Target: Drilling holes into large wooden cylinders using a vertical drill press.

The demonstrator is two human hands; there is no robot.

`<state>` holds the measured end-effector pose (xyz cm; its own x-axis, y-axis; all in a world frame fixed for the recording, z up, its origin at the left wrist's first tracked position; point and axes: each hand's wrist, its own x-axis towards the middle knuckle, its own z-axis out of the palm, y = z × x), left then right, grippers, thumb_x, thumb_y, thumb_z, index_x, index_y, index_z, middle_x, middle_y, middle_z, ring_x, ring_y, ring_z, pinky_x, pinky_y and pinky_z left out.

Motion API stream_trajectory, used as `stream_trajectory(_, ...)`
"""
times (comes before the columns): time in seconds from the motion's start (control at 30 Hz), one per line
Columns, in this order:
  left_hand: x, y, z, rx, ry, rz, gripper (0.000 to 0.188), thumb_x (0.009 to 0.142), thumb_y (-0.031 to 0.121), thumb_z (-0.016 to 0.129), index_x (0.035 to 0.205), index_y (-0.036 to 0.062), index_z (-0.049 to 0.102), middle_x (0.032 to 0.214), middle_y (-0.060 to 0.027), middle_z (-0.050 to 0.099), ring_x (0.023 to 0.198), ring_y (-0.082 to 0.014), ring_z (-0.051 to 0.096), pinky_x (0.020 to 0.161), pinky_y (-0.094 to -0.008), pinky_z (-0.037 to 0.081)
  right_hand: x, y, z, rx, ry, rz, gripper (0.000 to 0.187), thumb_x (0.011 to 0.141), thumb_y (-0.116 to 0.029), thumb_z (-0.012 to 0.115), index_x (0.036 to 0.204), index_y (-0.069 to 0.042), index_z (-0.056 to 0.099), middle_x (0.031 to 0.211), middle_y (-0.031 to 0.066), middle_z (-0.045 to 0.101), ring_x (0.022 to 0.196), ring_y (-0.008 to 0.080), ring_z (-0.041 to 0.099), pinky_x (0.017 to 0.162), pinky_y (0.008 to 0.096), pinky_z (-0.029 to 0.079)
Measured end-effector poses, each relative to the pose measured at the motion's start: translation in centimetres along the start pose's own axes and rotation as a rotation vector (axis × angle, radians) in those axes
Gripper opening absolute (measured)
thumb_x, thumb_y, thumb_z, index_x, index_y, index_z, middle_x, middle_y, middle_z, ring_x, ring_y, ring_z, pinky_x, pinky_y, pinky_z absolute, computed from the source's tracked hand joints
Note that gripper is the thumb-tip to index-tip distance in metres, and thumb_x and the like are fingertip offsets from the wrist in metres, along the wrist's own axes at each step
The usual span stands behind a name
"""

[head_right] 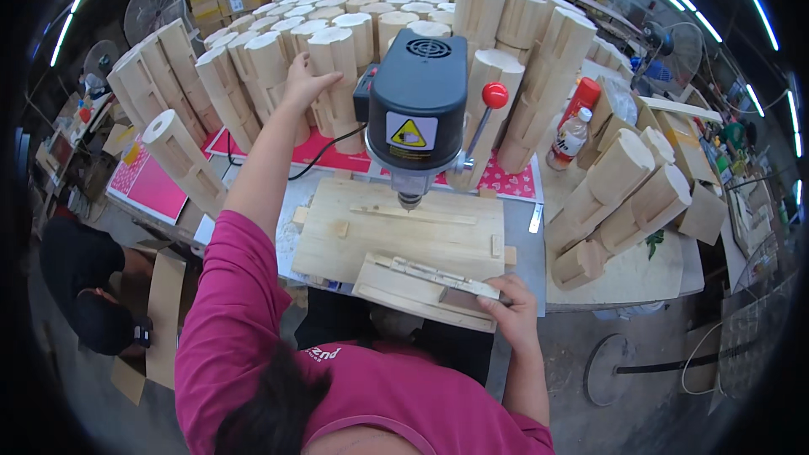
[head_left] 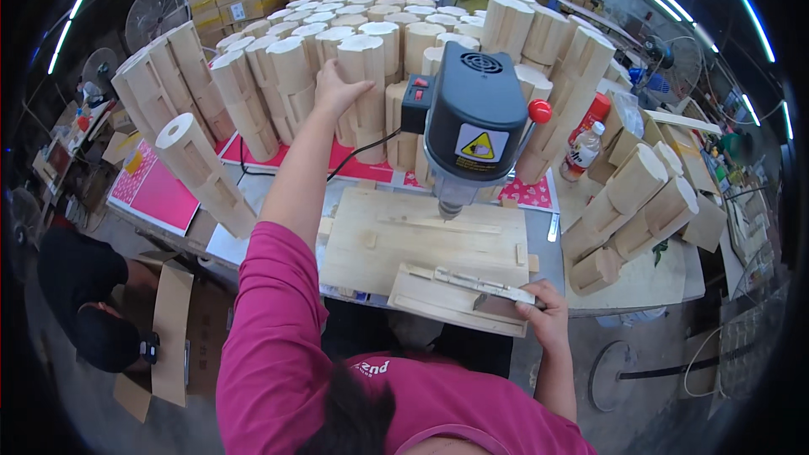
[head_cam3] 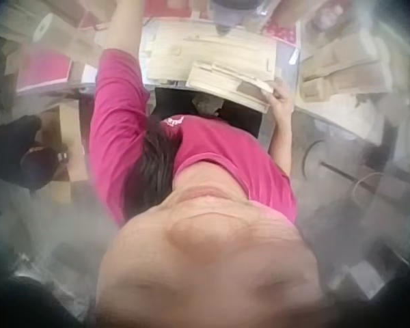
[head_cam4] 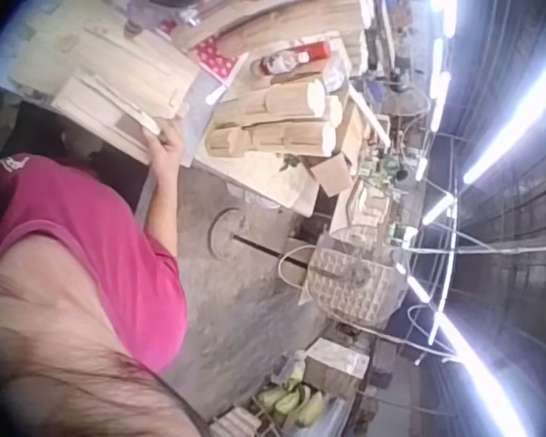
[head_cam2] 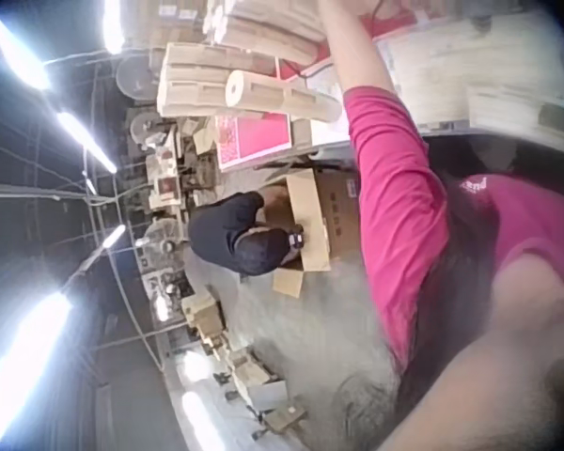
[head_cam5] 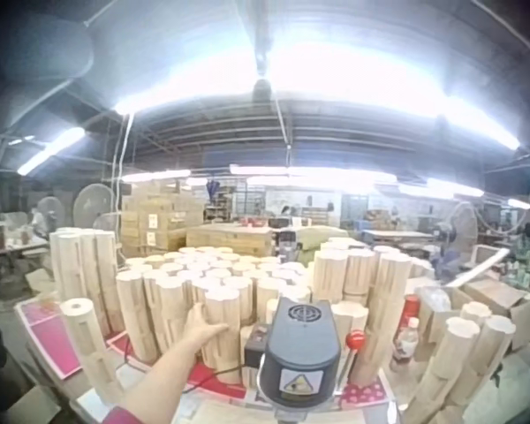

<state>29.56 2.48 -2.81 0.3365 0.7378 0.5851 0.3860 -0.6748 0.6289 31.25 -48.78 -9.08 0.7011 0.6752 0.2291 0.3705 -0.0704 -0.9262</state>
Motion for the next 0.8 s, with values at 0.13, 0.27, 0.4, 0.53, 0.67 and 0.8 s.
stream_trajectory(0.13,0.9,-1.1,2.9,-0.388,-0.01,-0.14,0.081,0.057,0.027,0.08,0.122,-0.0039,0.044,0.115,-0.0207,0.056,0.104,-0.028,0.056,0.089,-0.0342,0.044,-1.3,-0.5,-0.2,0.029,0.008,0.031,0.02,0.068,-0.008,0.071,0.085,0.0,0.066,0.077,0.0024,0.054,0.072,0.011,0.05,0.065,0.0229,0.039)
stream_trajectory(0.27,0.4,-1.7,2.1,-0.46,0.007,0.004,0.073,0.063,0.02,0.078,0.122,-0.0052,0.044,0.113,-0.017,0.058,0.099,-0.0241,0.058,0.086,-0.0313,0.046,-2.0,-1.2,-0.6,0.044,-0.016,0.051,0.021,0.068,-0.006,0.073,0.087,-0.001,0.067,0.079,0.0039,0.059,0.077,0.0147,0.053,0.069,0.0252,0.04)
stream_trajectory(0.4,-4.6,2.8,-3.7,-0.825,-0.062,0.08,0.061,0.072,0.017,0.074,0.122,-0.0037,0.045,0.11,-0.0126,0.059,0.1,-0.0194,0.057,0.083,-0.0293,0.047,-1.6,-0.9,-1.1,0.044,-0.013,-0.001,0.021,0.068,-0.005,0.072,0.088,-0.001,0.066,0.08,0.0036,0.058,0.078,0.0147,0.053,0.07,0.0249,0.04)
stream_trajectory(0.53,-9.0,3.2,-10.4,-1.005,-0.221,0.011,0.044,0.084,0.014,0.062,0.121,-0.0024,0.047,0.106,-0.0082,0.06,0.096,-0.0129,0.057,0.079,-0.0253,0.047,-0.2,-1.2,-1.0,0.008,-0.038,-0.046,0.022,0.067,-0.004,0.071,0.088,0.0,0.065,0.082,0.0043,0.055,0.082,0.0152,0.052,0.071,0.025,0.04)
stream_trajectory(0.67,-13.0,1.1,-14.5,-1.111,-0.464,-0.188,0.039,0.087,0.02,0.057,0.118,-0.0017,0.05,0.103,-0.0071,0.061,0.09,-0.0103,0.059,0.078,-0.0254,0.047,1.5,-0.6,0.2,0.018,-0.068,-0.04,0.022,0.067,-0.003,0.07,0.088,0.0,0.065,0.083,0.0044,0.056,0.08,0.016,0.053,0.073,0.0254,0.04)
stream_trajectory(0.8,-16.2,1.6,-16.4,-0.899,-0.834,-0.273,0.043,0.079,0.024,0.064,0.111,-0.0039,0.056,0.097,-0.0074,0.063,0.086,-0.0113,0.059,0.078,-0.0259,0.047,3.6,1.1,1.3,-0.017,-0.137,-0.084,0.021,0.067,-0.002,0.07,0.087,0.0,0.064,0.085,0.0044,0.056,0.082,0.0151,0.053,0.074,0.0248,0.04)
